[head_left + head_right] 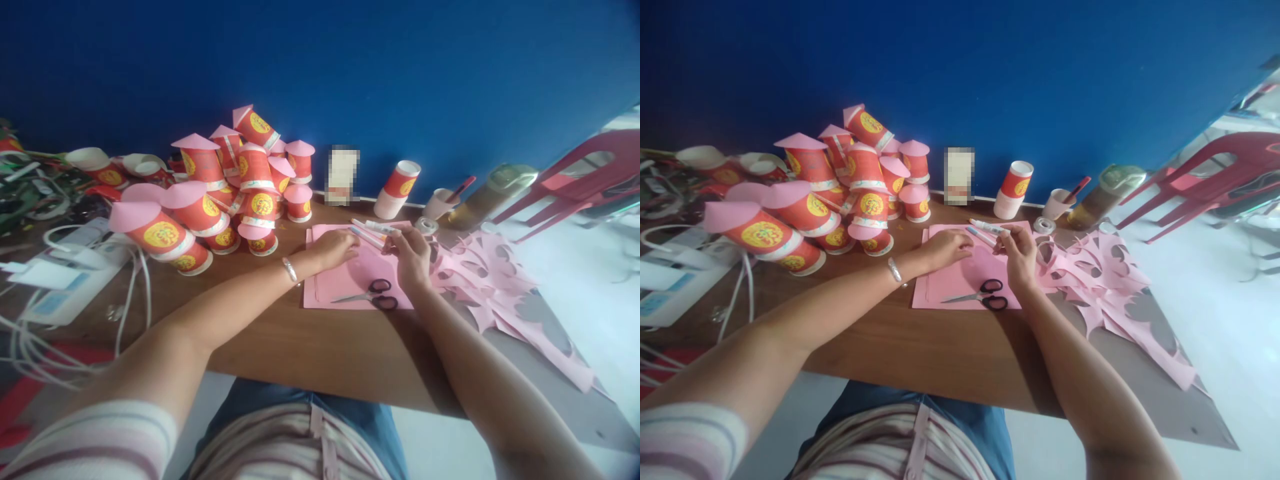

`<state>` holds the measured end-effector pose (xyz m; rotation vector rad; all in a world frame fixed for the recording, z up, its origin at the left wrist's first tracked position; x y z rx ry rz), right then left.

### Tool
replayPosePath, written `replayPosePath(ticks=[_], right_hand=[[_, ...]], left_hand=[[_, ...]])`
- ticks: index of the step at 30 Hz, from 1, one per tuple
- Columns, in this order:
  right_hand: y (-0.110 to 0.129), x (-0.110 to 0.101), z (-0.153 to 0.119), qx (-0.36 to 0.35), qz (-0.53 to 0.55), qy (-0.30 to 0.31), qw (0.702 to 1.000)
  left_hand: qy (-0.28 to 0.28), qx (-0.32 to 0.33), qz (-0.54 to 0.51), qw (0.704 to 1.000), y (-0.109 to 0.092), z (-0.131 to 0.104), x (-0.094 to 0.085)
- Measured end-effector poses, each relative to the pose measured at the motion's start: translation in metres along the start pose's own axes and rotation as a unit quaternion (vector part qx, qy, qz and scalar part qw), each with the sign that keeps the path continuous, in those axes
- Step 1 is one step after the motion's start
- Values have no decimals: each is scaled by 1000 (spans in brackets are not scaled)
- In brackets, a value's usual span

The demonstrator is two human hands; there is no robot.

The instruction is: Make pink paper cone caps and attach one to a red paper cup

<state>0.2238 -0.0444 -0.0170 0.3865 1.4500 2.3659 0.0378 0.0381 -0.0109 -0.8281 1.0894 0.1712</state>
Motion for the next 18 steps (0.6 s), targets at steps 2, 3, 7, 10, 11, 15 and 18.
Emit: replayPosePath(ticks=[2,3,7,10,11,15,18], right_hand=[[-1,-1,0,-4,2,8,1000],[-1,-1,0,-4,0,15,1000],[-3,2,-2,-1,-19,51,999],[-1,5,-5,0,-57,83,995],[-1,6,-6,1,-68,92,993],[3,6,-6,-7,-100,114,988],[5,6,-5,-12,-117,138,983]], left_hand=[[-59,-41,-79,994,7,-3,-8],[-75,-61,-106,990,10,-5,-12],[-70,-108,-172,977,18,-12,-23],[-69,-94,-188,975,15,-14,-24],[-70,-90,-183,977,13,-15,-25],[-72,-83,-124,986,3,-19,-30],[-75,-65,-69,993,-5,-23,-34]])
Point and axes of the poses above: each hand's wrist, its own z-axis towards the middle knuckle, its own x-axis out of the palm, y = z × x, the point moved 1 cm from there along z, towards the middle knuckle, and after that the axes turned 9 degrees about -x, right-handed, at the moved point
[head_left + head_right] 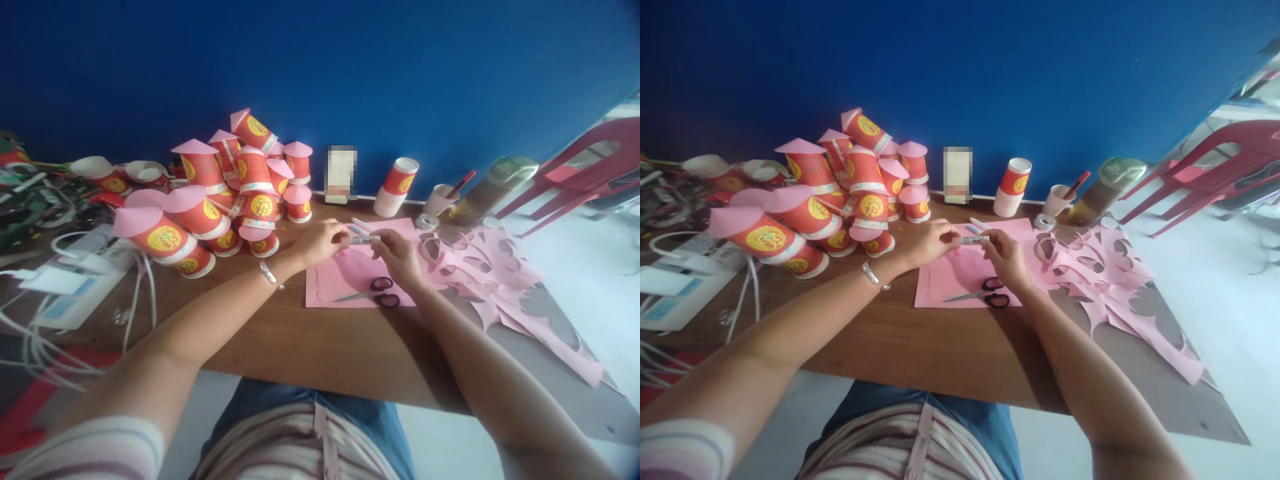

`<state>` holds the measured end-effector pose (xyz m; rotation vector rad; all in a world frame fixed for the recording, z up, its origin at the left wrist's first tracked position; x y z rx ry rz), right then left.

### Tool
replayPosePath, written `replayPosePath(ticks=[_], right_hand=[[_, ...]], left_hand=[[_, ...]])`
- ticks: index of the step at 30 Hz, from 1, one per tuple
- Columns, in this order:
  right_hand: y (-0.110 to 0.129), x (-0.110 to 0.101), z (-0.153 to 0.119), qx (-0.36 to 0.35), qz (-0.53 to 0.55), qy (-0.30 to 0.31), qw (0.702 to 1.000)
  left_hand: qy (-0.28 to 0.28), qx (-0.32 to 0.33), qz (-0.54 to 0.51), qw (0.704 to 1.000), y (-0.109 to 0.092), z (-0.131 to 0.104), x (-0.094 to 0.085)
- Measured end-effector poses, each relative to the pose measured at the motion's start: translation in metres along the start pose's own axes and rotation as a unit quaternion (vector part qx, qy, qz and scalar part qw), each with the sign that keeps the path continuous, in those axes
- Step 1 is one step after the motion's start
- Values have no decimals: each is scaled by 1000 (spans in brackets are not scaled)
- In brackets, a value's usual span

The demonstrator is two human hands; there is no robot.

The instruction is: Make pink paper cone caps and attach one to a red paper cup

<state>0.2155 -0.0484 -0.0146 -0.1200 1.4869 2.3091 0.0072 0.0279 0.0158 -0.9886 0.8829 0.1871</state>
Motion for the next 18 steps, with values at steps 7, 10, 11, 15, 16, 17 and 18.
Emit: replayPosePath(ticks=[7,10,11,15,16,17,18], right_hand=[[2,7,0,26,22,22,999],[-4,4,1,32,-19,-25,999],[-6,2,2,34,-50,-40,997],[-14,-8,4,50,-235,-13,971],[-14,-9,4,57,-288,12,956],[-14,-9,5,66,-340,34,937],[-12,-8,5,74,-391,53,916]], left_hand=[[13,4,-3,1000,13,-5,1],[47,-42,6,998,29,-7,-3],[72,-61,30,995,33,-9,-5],[130,-73,117,982,36,-14,-13],[138,-77,127,979,34,-14,-14],[150,-86,134,976,32,-13,-15],[166,-98,139,971,30,-11,-16]])
Point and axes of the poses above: each hand's wrist, its own z-axis towards the middle knuckle, its own x-axis out of the palm, y = z × x, the point moved 1 cm from there along z, towards the middle knuckle, and after that the axes turned 9 degrees about -x, right-handed, at the moved point
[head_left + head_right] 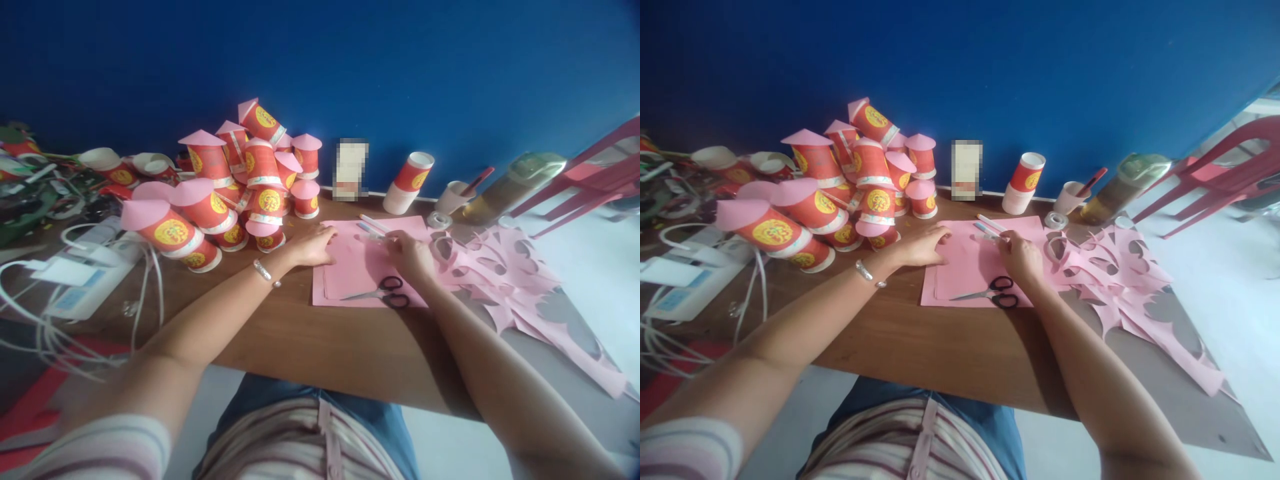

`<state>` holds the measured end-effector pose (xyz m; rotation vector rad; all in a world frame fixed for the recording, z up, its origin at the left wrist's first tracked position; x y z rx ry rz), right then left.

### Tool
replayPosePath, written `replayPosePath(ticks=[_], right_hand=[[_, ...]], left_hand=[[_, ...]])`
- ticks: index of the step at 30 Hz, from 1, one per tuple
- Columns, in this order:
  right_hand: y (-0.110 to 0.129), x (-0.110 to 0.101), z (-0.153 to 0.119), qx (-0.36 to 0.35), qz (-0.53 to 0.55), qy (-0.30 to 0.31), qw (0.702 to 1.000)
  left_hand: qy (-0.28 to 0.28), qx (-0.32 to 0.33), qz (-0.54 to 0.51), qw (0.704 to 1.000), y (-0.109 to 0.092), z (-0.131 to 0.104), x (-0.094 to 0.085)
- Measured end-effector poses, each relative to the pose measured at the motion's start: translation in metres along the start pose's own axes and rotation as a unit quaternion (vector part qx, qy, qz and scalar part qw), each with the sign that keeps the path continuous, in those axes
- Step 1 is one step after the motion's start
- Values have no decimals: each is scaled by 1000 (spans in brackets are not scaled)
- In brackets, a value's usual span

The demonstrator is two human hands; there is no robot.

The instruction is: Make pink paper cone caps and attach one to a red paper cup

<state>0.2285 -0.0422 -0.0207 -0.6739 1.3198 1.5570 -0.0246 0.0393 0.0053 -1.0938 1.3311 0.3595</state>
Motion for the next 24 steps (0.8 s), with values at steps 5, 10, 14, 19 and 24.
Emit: replayPosePath(ticks=[5,10,14,19,24], right_hand=[[17,-2,-9,-27,-140,29,989],[34,6,-22,-114,-69,91,987],[34,12,-24,-119,-34,86,989],[26,14,-21,-106,73,40,991],[28,17,-18,-74,306,7,949]], left_hand=[[46,-43,21,998,-8,4,-13],[65,-51,30,996,-11,5,-19],[86,-71,-22,994,-8,9,-16],[62,-78,-161,982,1,12,-9],[-21,-88,-406,909,2,0,-3]])
Point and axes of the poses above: each hand's wrist, its own z-axis towards the middle knuckle, its own x-axis out of the palm, y = z × x, the point moved 1 cm from there along z, towards the middle knuckle, and after that the axes turned 9 degrees about -x, right-handed, at the moved point
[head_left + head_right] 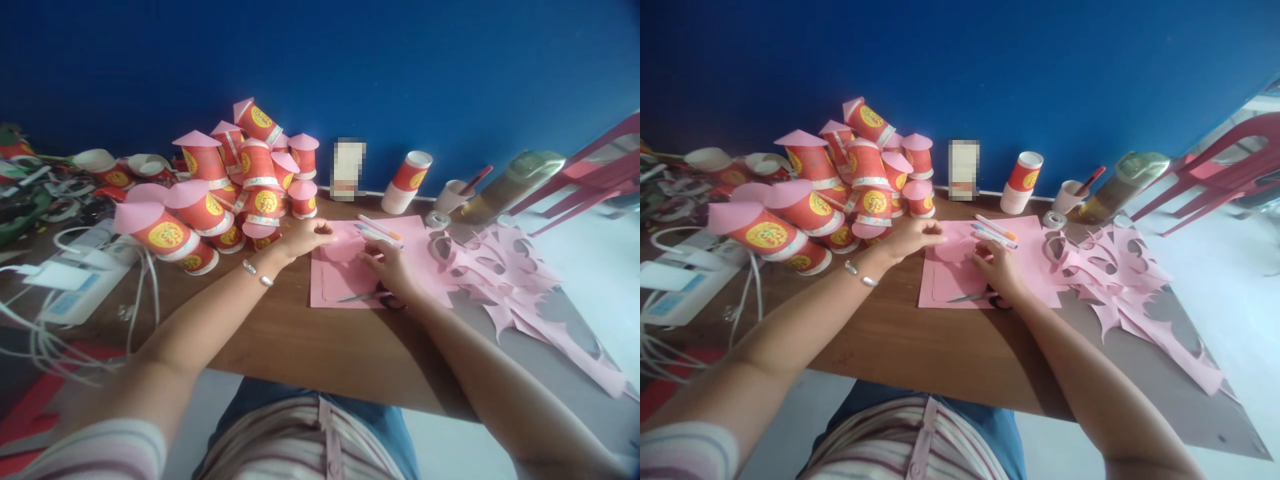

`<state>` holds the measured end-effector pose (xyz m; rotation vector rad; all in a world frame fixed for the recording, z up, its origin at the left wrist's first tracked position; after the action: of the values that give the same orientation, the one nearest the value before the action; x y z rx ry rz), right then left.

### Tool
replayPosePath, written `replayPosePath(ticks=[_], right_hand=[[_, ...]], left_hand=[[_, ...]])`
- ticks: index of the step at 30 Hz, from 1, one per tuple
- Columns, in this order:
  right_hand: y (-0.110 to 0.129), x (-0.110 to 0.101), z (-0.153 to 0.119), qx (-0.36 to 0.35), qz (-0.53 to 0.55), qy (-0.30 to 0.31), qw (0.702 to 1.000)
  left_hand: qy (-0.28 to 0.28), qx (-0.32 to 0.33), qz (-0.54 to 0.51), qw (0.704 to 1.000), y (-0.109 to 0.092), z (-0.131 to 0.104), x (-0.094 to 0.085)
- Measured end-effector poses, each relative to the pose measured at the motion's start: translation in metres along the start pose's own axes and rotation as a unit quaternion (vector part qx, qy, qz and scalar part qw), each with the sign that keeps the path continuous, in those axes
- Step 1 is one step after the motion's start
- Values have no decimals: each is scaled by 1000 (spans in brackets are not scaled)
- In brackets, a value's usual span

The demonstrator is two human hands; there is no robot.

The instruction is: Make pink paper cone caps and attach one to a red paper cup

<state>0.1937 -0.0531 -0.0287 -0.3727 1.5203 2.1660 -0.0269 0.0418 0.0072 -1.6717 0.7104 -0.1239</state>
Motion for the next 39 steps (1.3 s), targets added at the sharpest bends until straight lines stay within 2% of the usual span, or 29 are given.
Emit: replayPosePath(ticks=[4,11,15,19,24,26,39], right_hand=[[6,2,-2,41,97,-15,994],[21,6,-7,-55,51,-20,997],[28,9,-10,-72,74,-34,994],[32,12,-12,-38,124,-32,991],[34,14,-14,77,153,9,985],[35,14,-15,102,161,16,982],[25,18,-15,128,199,13,971]], left_hand=[[16,-22,-96,995,4,-14,8],[-6,6,-108,994,8,-23,24],[-3,1,-112,994,9,-25,27],[3,-14,-101,995,8,-27,27],[24,6,-103,994,6,-30,28],[31,3,-111,993,6,-31,29],[44,9,-90,995,8,-31,31]])
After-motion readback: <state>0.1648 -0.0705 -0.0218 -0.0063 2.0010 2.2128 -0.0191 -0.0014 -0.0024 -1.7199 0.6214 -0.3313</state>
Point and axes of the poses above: each hand's wrist, its own z-axis towards the middle knuckle, its own x-axis out of the palm, y = z × x, the point moved 1 cm from there along z, towards the middle knuckle, and after that the axes turned 9 degrees about -x, right-handed, at the moved point
